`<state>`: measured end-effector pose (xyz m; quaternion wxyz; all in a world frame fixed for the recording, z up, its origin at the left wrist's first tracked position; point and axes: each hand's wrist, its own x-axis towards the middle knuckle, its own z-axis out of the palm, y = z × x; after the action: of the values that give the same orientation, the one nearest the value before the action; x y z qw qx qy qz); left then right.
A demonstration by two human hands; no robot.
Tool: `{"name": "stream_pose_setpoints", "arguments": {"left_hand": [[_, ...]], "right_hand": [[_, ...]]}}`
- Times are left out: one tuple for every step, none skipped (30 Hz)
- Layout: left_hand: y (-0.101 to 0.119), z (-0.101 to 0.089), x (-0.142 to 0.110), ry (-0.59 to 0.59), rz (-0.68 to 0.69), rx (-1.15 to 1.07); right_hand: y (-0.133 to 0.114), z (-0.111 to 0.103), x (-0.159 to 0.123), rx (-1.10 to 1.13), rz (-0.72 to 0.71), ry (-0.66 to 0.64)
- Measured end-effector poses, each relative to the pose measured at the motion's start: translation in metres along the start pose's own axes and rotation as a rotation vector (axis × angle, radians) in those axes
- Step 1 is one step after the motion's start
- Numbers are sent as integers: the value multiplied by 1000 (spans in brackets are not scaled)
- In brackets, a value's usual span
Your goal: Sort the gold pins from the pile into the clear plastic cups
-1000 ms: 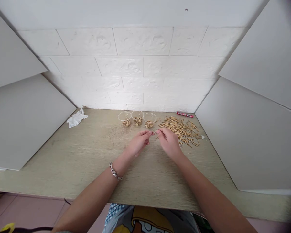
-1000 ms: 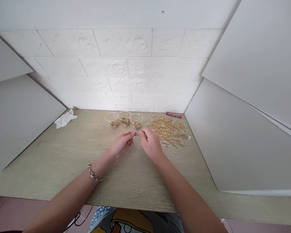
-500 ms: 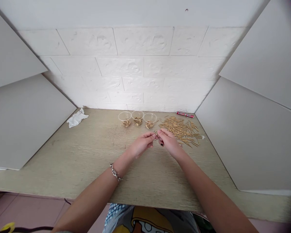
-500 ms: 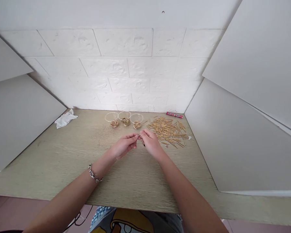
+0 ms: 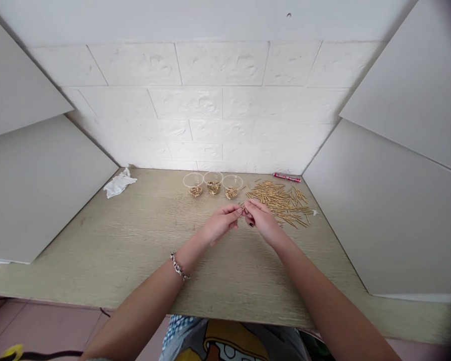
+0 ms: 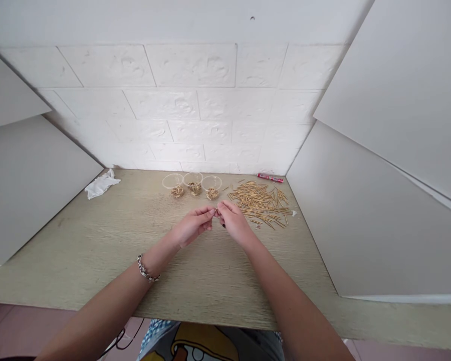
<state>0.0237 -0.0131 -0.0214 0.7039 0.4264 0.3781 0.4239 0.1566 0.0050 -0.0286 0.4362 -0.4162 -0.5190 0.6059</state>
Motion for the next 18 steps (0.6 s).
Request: {"name": "stream_pose_setpoints", "arguments": {"left_hand": [[0, 0, 0, -5, 1, -1], [0, 0, 0, -10, 2, 2], [0, 0, 0, -14, 3, 4], [0, 0, 0, -16, 4, 6], [0, 0, 0, -18, 7, 6], [0, 0, 0, -19, 9, 3], [0, 0, -1, -19, 11, -3], [1, 1, -1, -18, 12, -13], [1, 1, -1, -17, 11, -25], [1, 1, -2, -16, 9, -37], [1, 2, -2, -15, 7, -49], [1, 2, -2, -15, 6, -58], [1, 2, -2, -16, 5, -61], [1, 2, -2, -18, 4, -62], [1, 1, -2, -20, 4, -62], [1, 1, -2, -21, 3, -61], [1, 1, -2, -22, 3, -60], [1, 1, -2, -23, 2, -59]], "right_hand": [[0, 0, 0, 7, 3, -2], [0, 0, 0, 16, 4, -2], [0, 0, -1, 26, 4, -1], [-1, 0, -1, 37, 4, -2], [-1, 0, -2, 47, 3, -6], [-2, 0, -2, 55, 3, -10], [-2, 0, -3, 59, 3, -15], [-3, 0, -3, 60, 3, -22], [-4, 1, -4, 61, 1, -27], [-4, 1, -4, 62, -2, -32], [-5, 1, -4, 66, -6, -37], [-5, 2, -5, 72, -9, -42], [-5, 2, -4, 79, -11, -46], [-5, 2, -4, 86, -11, -52], [-5, 2, -4, 90, -8, -55], [-4, 1, -4, 92, -7, -59], [-4, 1, -4, 92, -8, -63], [-3, 1, -3, 92, -9, -68]]}}
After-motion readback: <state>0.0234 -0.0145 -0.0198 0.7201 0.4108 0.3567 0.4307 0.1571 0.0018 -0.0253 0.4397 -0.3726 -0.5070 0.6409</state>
